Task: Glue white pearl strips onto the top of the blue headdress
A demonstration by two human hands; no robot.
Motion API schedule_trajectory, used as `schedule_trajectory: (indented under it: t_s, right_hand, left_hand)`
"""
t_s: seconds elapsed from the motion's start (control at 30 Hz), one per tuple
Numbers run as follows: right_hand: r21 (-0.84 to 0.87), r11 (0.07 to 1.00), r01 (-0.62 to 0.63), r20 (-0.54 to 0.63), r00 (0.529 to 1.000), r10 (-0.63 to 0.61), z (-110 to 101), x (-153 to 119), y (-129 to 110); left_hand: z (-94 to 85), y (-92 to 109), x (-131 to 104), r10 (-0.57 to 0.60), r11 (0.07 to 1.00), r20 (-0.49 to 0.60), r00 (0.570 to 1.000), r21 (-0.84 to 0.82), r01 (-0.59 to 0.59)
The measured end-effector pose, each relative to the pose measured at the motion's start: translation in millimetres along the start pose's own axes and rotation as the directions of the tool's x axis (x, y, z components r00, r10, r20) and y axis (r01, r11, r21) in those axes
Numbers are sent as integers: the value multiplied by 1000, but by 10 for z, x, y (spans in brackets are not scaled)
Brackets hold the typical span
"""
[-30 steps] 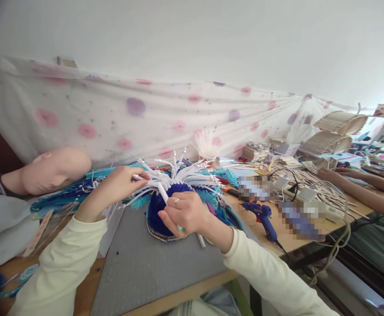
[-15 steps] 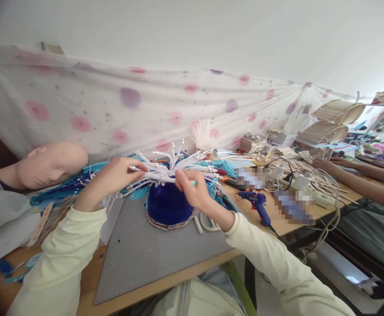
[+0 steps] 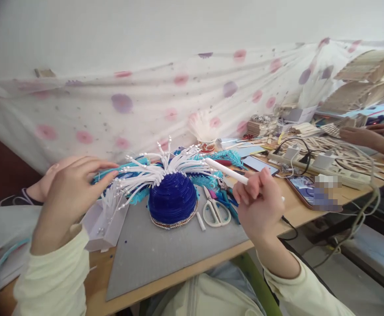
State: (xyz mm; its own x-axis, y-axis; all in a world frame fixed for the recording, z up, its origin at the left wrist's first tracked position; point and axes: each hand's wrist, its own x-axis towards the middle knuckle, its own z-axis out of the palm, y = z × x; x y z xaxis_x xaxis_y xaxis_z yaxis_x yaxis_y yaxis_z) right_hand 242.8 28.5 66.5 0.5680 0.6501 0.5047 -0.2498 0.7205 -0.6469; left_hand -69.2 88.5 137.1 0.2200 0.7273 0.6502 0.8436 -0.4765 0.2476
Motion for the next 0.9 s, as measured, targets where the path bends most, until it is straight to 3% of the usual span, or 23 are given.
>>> schedule_trajectory:
  t_s: [0.03,0.1,0.17,0.23,0.33,0.47,0.7,0.9]
  right_hand:
    - [21,1000,1,-23,1000,-1,-37,0,-6]
    - [62,998,-15,-61,998,19,-107,-7,-4]
    - [95,995,-38,-90,995,47,-177,-23,12]
    - [117,992,-44,-104,993,56,-246,-47,34]
    - [128,990,-67,-82,994,78,-346,-95,56]
    - [114,990,-78,-40,996,83,-467,-154,28]
    - [69,997,-26,-49,998,29,-553,-178,-70]
    - [45,999,8,-52,999,-6,-549,-174,-121]
  left_hand:
    - [-8,99,-101,-5,1000,-46,999,-12,5]
    - [82,270,-324,-13,994,13,1000,-113,15]
    - [302,364,-537,-43,979,109,993,-194,64]
    - [583,378,-695,-25,981,111,993,-189,46]
    - [951,342,-793,42,988,64,997,-153,-32]
    - [1192,364,-774,56,998,28,998,-11,-56]
    - [1248,409,-749,24,994,9,1000,109,-25]
    - [999,330,-627,31,999,-12,999,12,-30]
